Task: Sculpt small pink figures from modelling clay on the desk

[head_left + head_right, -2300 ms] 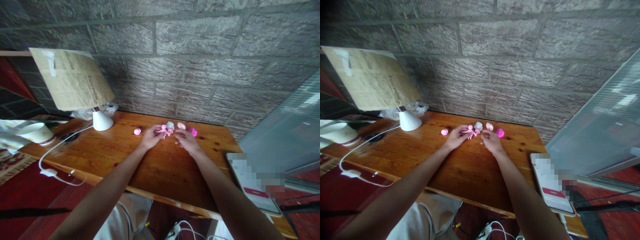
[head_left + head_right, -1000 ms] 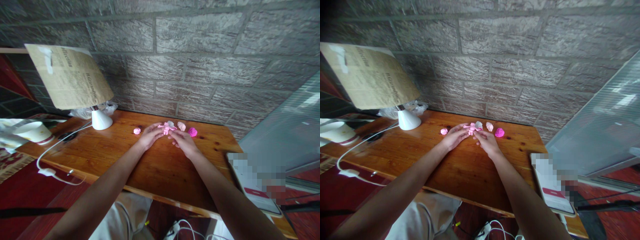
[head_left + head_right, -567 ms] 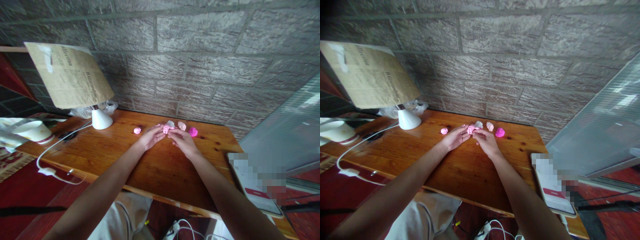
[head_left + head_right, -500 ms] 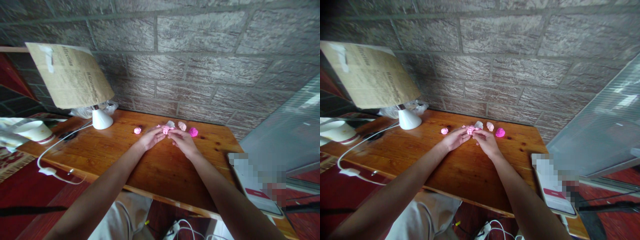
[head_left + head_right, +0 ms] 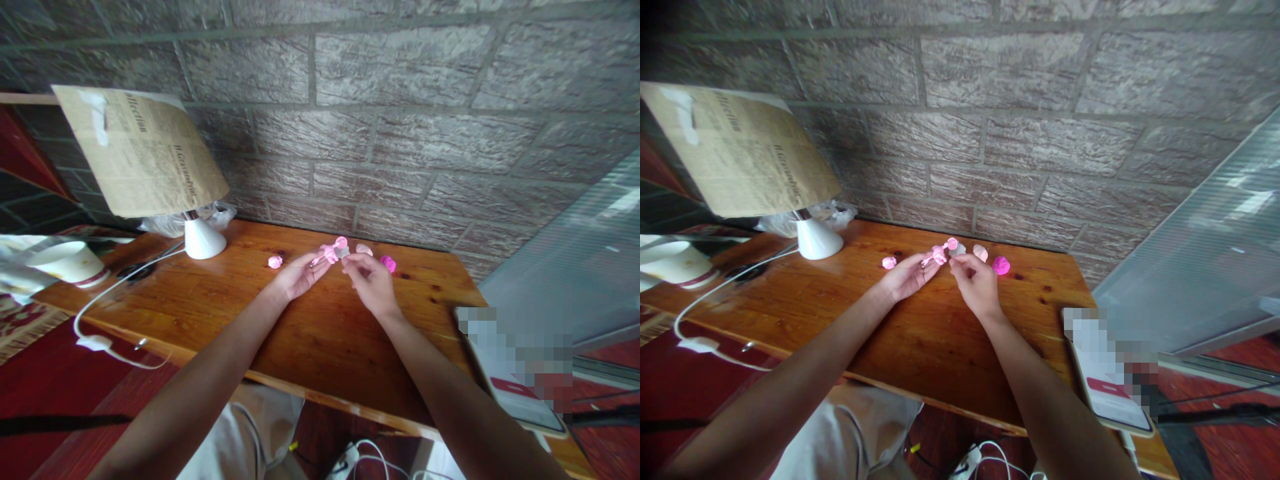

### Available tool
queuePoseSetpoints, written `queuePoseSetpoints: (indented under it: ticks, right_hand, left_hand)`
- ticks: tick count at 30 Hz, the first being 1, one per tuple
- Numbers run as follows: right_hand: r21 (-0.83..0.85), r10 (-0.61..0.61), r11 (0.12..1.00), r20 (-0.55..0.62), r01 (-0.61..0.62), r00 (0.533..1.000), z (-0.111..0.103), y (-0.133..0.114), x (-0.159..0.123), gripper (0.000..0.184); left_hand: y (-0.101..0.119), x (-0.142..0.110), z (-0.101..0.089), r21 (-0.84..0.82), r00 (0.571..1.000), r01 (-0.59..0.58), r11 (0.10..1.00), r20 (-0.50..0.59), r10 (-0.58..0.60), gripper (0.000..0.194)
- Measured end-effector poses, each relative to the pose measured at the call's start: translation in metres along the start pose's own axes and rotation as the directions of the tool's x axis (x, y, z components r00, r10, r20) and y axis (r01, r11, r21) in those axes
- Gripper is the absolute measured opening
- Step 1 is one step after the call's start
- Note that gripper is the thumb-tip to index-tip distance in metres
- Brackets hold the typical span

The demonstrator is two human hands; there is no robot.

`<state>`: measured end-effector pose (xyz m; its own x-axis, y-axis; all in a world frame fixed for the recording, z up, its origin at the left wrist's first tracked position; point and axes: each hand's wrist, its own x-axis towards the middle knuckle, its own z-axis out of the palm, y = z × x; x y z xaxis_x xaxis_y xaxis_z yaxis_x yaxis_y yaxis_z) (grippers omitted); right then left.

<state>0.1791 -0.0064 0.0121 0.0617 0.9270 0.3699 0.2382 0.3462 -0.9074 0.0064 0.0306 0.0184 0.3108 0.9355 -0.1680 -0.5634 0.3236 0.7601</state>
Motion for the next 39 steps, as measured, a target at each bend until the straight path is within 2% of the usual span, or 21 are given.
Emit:
queuePoseSetpoints:
  ticks: [3, 5, 11, 18, 26, 32, 39]
  right_hand:
    - [-0.075, -0.174, 0.982, -0.025, 0.171, 0.984, 0.0014, -0.0010, -0.0029, 0.021]
    - [-0.104, -0.243, 0.965, -0.015, 0.240, 0.970, 0.0023, -0.0027, -0.0041, 0.018]
    - [-0.172, -0.330, 0.931, -0.016, 0.323, 0.944, 0.0010, -0.0058, -0.0046, 0.011]
    - [-0.194, -0.318, 0.933, -0.057, 0.302, 0.946, -0.0016, -0.0061, -0.0038, 0.015]
    - [-0.166, -0.313, 0.938, -0.033, 0.303, 0.949, -0.0022, -0.0045, -0.0025, 0.015]
    - [-0.148, -0.297, 0.946, -0.041, 0.288, 0.954, -0.0017, -0.0023, -0.0019, 0.015]
    - [-0.131, -0.277, 0.954, -0.048, 0.269, 0.960, -0.0017, -0.0023, -0.0015, 0.016]
  left_hand:
    - [0.0010, -0.0033, 0.0041, -0.041, 1.000, 0.002, 0.999, -0.005, -0.002, 0.014]
    - [0.0008, -0.0053, 0.0066, -0.059, 1.000, 0.012, 0.998, 0.012, -0.011, 0.013]
    - [-0.0012, -0.0073, 0.0098, -0.082, 0.999, 0.028, 0.996, 0.017, -0.027, 0.017]
    - [-0.0008, -0.0072, 0.0099, -0.082, 0.998, 0.038, 0.996, 0.045, -0.034, 0.021]
    - [-0.0002, -0.0087, 0.0090, -0.052, 0.995, 0.015, 0.999, 0.100, -0.009, 0.030]
    - [-0.0010, -0.0071, 0.0057, -0.024, 0.988, -0.006, 1.000, 0.154, 0.010, 0.026]
    - [-0.0005, -0.0068, 0.0063, -0.016, 0.987, -0.013, 1.000, 0.161, 0.016, 0.026]
